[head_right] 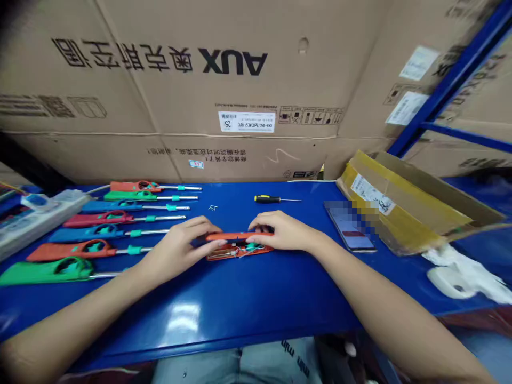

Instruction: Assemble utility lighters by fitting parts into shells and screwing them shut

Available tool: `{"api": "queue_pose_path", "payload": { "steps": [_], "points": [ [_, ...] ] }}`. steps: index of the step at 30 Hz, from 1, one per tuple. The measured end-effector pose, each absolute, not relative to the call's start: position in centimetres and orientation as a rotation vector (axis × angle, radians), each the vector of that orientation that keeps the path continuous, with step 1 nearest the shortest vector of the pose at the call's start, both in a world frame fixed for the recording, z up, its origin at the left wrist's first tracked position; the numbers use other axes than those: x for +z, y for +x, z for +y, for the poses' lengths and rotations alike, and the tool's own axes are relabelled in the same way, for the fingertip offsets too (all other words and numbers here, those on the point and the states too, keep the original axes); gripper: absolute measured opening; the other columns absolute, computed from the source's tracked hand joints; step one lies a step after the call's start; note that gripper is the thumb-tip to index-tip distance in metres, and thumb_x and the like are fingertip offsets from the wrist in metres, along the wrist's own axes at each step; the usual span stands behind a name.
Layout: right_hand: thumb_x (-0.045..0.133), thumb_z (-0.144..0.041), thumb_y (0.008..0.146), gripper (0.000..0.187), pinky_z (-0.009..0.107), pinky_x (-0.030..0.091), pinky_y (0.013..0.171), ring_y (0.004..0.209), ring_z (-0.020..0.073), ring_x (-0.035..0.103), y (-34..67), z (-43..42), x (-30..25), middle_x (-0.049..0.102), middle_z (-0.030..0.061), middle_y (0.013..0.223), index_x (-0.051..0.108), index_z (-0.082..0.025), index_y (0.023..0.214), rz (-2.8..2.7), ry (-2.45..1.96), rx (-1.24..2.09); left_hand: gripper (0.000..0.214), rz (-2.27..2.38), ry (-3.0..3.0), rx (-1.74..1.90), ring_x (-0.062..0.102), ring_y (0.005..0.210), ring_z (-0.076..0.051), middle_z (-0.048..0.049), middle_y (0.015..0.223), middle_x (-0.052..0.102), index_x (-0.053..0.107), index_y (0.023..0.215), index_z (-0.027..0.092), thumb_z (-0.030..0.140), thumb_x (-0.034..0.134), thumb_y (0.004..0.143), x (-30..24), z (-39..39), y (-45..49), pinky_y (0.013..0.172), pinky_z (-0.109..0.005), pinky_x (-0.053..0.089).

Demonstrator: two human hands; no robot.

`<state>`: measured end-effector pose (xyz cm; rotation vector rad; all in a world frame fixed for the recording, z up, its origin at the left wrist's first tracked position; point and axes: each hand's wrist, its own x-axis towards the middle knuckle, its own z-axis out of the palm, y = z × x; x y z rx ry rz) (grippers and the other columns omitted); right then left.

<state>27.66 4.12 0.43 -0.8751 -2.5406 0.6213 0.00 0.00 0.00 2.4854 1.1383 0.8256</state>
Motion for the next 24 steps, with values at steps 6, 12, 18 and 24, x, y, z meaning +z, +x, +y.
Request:
{"api": "queue_pose_path", "payload": {
  "steps": [6, 12, 18, 24],
  "points": [
    [0.051, -0.028, 0.100, 0.023, 0.029, 0.051, 0.081, 0.088, 0.0176, 0.069, 27.0, 4.2, -0.4, 0.076, 0.0067, 0.102, 0.068, -0.018, 0.113, -2.403, -1.017, 0.546, 0.024, 1.324, 2.368, 0.902, 0.061, 0.065, -0.013, -0.0002, 0.079, 0.067, 0.068, 0.113, 0.017, 0.031, 0.060, 0.096, -0.7, 0.7, -0.6, 0.064, -0.025, 0.049],
    [0.061, -0.031, 0.094, 0.015, 0.032, 0.049, 0.076, 0.081, 0.0188, 0.061, 26.4, 4.7, -1.9, 0.065, 0.0058, 0.089, 0.069, -0.020, 0.088, -2.352, -1.123, 0.481, 0.028, 1.432, 2.395, 0.726, 0.064, 0.071, -0.017, -0.0038, 0.090, 0.069, 0.066, 0.118, 0.017, 0.032, 0.056, 0.096, -1.3, 1.5, -0.8, 0.069, -0.031, 0.053],
    [0.060, -0.034, 0.094, 0.023, 0.037, 0.047, 0.088, 0.097, 0.0229, 0.059, 26.1, 4.7, -1.3, 0.062, 0.0121, 0.107, 0.062, -0.016, 0.107, -2.260, -1.252, 0.396, 0.027, 1.269, 2.677, 0.754, 0.062, 0.106, -0.025, -0.0092, 0.116, 0.064, 0.067, 0.114, 0.018, 0.036, 0.056, 0.096, -0.2, 0.5, -0.3, 0.091, -0.039, 0.052],
    [0.061, -0.038, 0.090, 0.018, 0.029, 0.045, 0.070, 0.077, 0.0169, 0.060, 29.8, 3.5, 2.9, 0.068, 0.0027, 0.087, 0.067, -0.021, 0.089, -2.771, -1.170, 0.733, 0.034, 1.034, 2.755, 0.479, 0.061, 0.102, -0.025, -0.0063, 0.114, 0.069, 0.065, 0.119, 0.020, 0.041, 0.062, 0.092, 0.4, -0.3, 0.1, 0.087, -0.040, 0.051]
  ]
}}
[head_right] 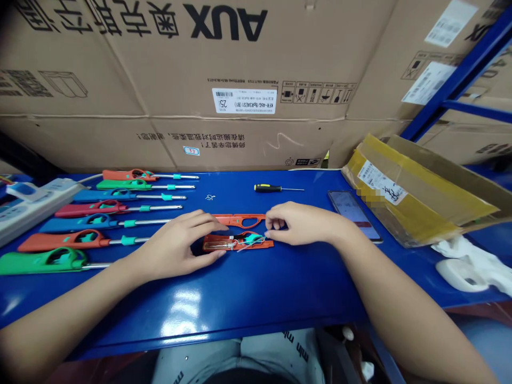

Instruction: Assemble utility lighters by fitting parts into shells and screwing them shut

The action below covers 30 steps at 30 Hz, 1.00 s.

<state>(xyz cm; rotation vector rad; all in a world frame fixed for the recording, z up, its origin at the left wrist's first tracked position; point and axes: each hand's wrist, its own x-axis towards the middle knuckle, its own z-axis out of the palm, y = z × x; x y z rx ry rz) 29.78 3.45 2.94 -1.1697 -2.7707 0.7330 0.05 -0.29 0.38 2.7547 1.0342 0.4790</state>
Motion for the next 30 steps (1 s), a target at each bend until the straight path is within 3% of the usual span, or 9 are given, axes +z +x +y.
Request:
{"api": "queue_pose_path", "payload": {
  "steps": [3, 10, 18, 24, 27, 30],
  "points": [
    [0.066, -0.039, 0.086, 0.019, 0.030, 0.046, 0.075, 0.087, 0.0194, 0.062, 31.3, 3.6, 3.7, 0.069, 0.0041, 0.095, 0.066, -0.021, 0.091, -2.858, -1.237, 0.805, 0.028, 0.990, 2.748, 0.410, 0.061, 0.101, -0.024, -0.0060, 0.111, 0.069, 0.066, 0.117, 0.021, 0.036, 0.059, 0.095, 0.0, -0.2, 0.0, 0.085, -0.039, 0.051],
    [0.060, -0.044, 0.090, 0.025, 0.029, 0.046, 0.073, 0.080, 0.0175, 0.062, 31.3, 4.0, 4.5, 0.070, 0.0030, 0.088, 0.065, -0.020, 0.084, -2.755, -1.220, 0.961, 0.023, 0.964, 2.684, 0.467, 0.060, 0.096, -0.022, -0.0061, 0.102, 0.067, 0.068, 0.112, 0.020, 0.034, 0.056, 0.098, -1.0, -0.2, 0.2, 0.083, -0.036, 0.051],
    [0.062, -0.036, 0.088, 0.018, 0.029, 0.047, 0.073, 0.079, 0.0174, 0.063, 30.8, 4.0, 4.0, 0.069, 0.0031, 0.085, 0.064, -0.019, 0.082, -2.787, -1.226, 0.886, 0.021, 0.995, 2.644, 0.517, 0.059, 0.094, -0.022, -0.0047, 0.101, 0.067, 0.070, 0.109, 0.022, 0.034, 0.063, 0.093, -1.1, -0.1, 0.4, 0.081, -0.036, 0.051],
    [0.062, -0.030, 0.087, 0.011, 0.031, 0.046, 0.073, 0.081, 0.0190, 0.060, 31.1, 4.3, 3.1, 0.067, 0.0052, 0.091, 0.063, -0.020, 0.087, -2.774, -1.264, 0.692, 0.021, 0.978, 2.634, 0.556, 0.060, 0.094, -0.021, -0.0061, 0.101, 0.068, 0.070, 0.107, 0.021, 0.034, 0.055, 0.099, -0.6, -0.5, 0.4, 0.083, -0.036, 0.051],
    [0.063, -0.032, 0.087, 0.015, 0.033, 0.047, 0.076, 0.085, 0.0203, 0.059, 30.4, 4.0, 2.8, 0.066, 0.0071, 0.097, 0.062, -0.019, 0.094, -2.684, -1.163, 0.595, 0.020, 0.966, 2.604, 0.562, 0.061, 0.093, -0.020, -0.0058, 0.099, 0.068, 0.071, 0.101, 0.021, 0.033, 0.055, 0.099, -0.6, -0.6, 0.5, 0.083, -0.035, 0.051],
    [0.064, -0.039, 0.090, 0.020, 0.032, 0.044, 0.073, 0.080, 0.0196, 0.057, 29.0, 3.3, 2.6, 0.064, 0.0062, 0.090, 0.063, -0.020, 0.086, -2.711, -1.043, 0.600, 0.018, 0.983, 2.565, 0.591, 0.061, 0.091, -0.020, -0.0056, 0.099, 0.068, 0.071, 0.097, 0.021, 0.034, 0.058, 0.098, -0.8, -0.5, 0.6, 0.081, -0.035, 0.052]
  ]
}}
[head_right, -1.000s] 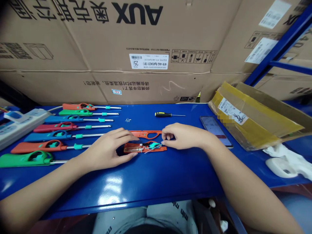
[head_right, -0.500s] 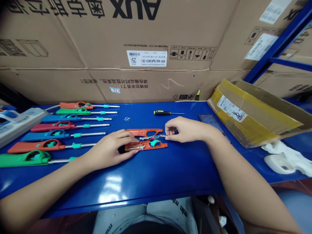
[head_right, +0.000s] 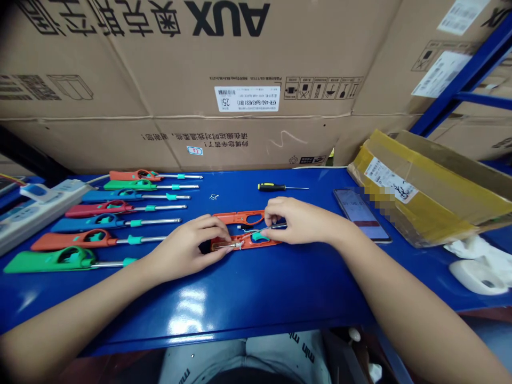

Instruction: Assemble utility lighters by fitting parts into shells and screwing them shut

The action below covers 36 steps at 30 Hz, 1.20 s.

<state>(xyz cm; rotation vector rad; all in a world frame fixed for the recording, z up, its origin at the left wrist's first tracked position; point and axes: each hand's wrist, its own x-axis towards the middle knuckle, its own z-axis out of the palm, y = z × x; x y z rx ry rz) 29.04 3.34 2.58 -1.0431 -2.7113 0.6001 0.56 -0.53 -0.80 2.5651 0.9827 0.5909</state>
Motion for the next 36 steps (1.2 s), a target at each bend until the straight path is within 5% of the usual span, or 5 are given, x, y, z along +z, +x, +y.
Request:
{"api": "queue_pose_path", "payload": {
  "steps": [5, 15, 21, 30, 36],
  "points": [
    [0.057, -0.022, 0.092, 0.019, 0.030, 0.040, 0.070, 0.077, 0.0188, 0.055, 27.9, 2.3, 2.6, 0.062, 0.0043, 0.077, 0.059, -0.020, 0.073, -2.810, -0.938, 0.555, 0.016, 0.987, 2.471, 0.649, 0.062, 0.098, -0.019, -0.0045, 0.101, 0.068, 0.069, 0.097, 0.020, 0.033, 0.060, 0.097, -1.2, -0.6, 0.7, 0.088, -0.035, 0.051],
    [0.056, -0.028, 0.096, 0.014, 0.035, 0.046, 0.083, 0.089, 0.0211, 0.061, 28.8, 4.1, 1.6, 0.067, 0.0077, 0.095, 0.065, -0.019, 0.090, -2.607, -1.029, 0.287, 0.014, 1.202, 2.392, 0.766, 0.063, 0.088, -0.019, -0.0039, 0.092, 0.070, 0.070, 0.097, 0.020, 0.032, 0.063, 0.095, -1.4, 0.3, 0.1, 0.078, -0.033, 0.051],
    [0.059, -0.030, 0.092, 0.011, 0.034, 0.044, 0.072, 0.084, 0.0218, 0.061, 28.1, 4.3, 0.2, 0.067, 0.0067, 0.091, 0.061, -0.020, 0.087, -2.528, -1.255, 0.207, 0.017, 1.181, 2.503, 0.748, 0.062, 0.094, -0.021, -0.0061, 0.100, 0.068, 0.068, 0.108, 0.020, 0.024, 0.058, 0.095, -1.5, 0.4, 0.2, 0.083, -0.036, 0.053],
    [0.058, -0.024, 0.089, 0.009, 0.031, 0.046, 0.075, 0.084, 0.0188, 0.061, 29.2, 3.8, 2.2, 0.067, 0.0058, 0.094, 0.067, -0.021, 0.089, -2.729, -1.025, 0.604, 0.019, 1.073, 2.610, 0.613, 0.058, 0.092, -0.021, -0.0063, 0.100, 0.067, 0.071, 0.104, 0.021, 0.034, 0.059, 0.097, -1.0, -0.2, 0.3, 0.085, -0.039, 0.050],
    [0.056, -0.026, 0.093, 0.010, 0.030, 0.043, 0.067, 0.080, 0.0189, 0.061, 28.8, 3.8, 1.6, 0.069, 0.0058, 0.096, 0.064, -0.020, 0.092, -2.670, -1.212, 0.417, 0.016, 1.025, 2.599, 0.560, 0.059, 0.094, -0.021, -0.0061, 0.102, 0.068, 0.072, 0.103, 0.022, 0.032, 0.060, 0.097, -1.0, -0.3, 0.3, 0.088, -0.039, 0.050]
  ]
}}
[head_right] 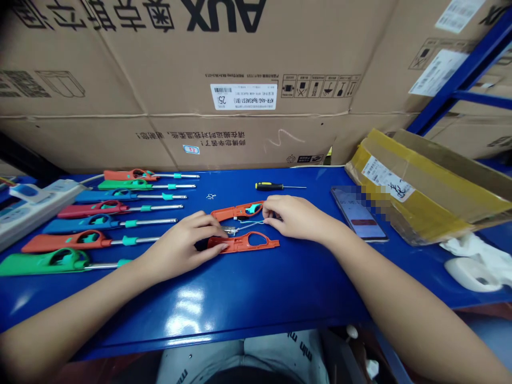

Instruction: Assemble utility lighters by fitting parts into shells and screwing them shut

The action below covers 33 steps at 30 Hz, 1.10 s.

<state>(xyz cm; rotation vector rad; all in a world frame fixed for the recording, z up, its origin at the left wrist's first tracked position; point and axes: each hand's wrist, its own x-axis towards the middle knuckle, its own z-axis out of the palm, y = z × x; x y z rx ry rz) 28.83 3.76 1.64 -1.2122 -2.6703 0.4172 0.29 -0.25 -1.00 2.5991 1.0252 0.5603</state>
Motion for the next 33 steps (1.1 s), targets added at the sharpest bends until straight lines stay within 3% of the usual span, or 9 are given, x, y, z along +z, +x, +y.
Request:
{"api": "queue_pose_path", "payload": {
  "steps": [6, 11, 24, 33],
  "points": [
    [0.052, -0.034, 0.096, 0.018, 0.035, 0.046, 0.080, 0.093, 0.0224, 0.063, 30.5, 4.5, 2.5, 0.070, 0.0070, 0.105, 0.065, -0.022, 0.101, -2.562, -1.283, 0.332, 0.019, 1.028, 2.594, 0.600, 0.059, 0.094, -0.022, -0.0065, 0.101, 0.069, 0.073, 0.102, 0.022, 0.033, 0.057, 0.098, -0.9, -0.2, 0.3, 0.086, -0.039, 0.051],
    [0.063, -0.032, 0.085, 0.014, 0.033, 0.048, 0.073, 0.082, 0.0209, 0.062, 32.8, 4.7, 2.9, 0.069, 0.0065, 0.097, 0.067, -0.021, 0.091, -2.709, -1.360, 0.557, 0.020, 1.102, 2.600, 0.681, 0.058, 0.090, -0.021, -0.0067, 0.099, 0.070, 0.073, 0.098, 0.020, 0.029, 0.055, 0.098, -0.8, 0.2, 0.0, 0.082, -0.038, 0.051],
    [0.059, -0.031, 0.090, 0.010, 0.030, 0.041, 0.068, 0.078, 0.0187, 0.055, 31.7, 5.2, 1.1, 0.064, 0.0053, 0.094, 0.057, -0.021, 0.092, -2.645, -1.306, 0.499, 0.021, 1.209, 2.611, 0.628, 0.059, 0.095, -0.024, -0.0081, 0.104, 0.070, 0.072, 0.105, 0.020, 0.028, 0.056, 0.095, -1.2, 0.9, -0.5, 0.086, -0.042, 0.051],
    [0.052, -0.026, 0.092, 0.005, 0.030, 0.040, 0.070, 0.079, 0.0190, 0.053, 31.9, 5.0, 1.8, 0.062, 0.0050, 0.094, 0.050, -0.022, 0.091, -2.654, -1.269, 0.471, 0.018, 1.291, 2.558, 0.662, 0.060, 0.090, -0.023, -0.0057, 0.096, 0.071, 0.072, 0.094, 0.020, 0.031, 0.058, 0.094, -1.4, 1.3, -0.6, 0.083, -0.039, 0.051]
  ]
}}
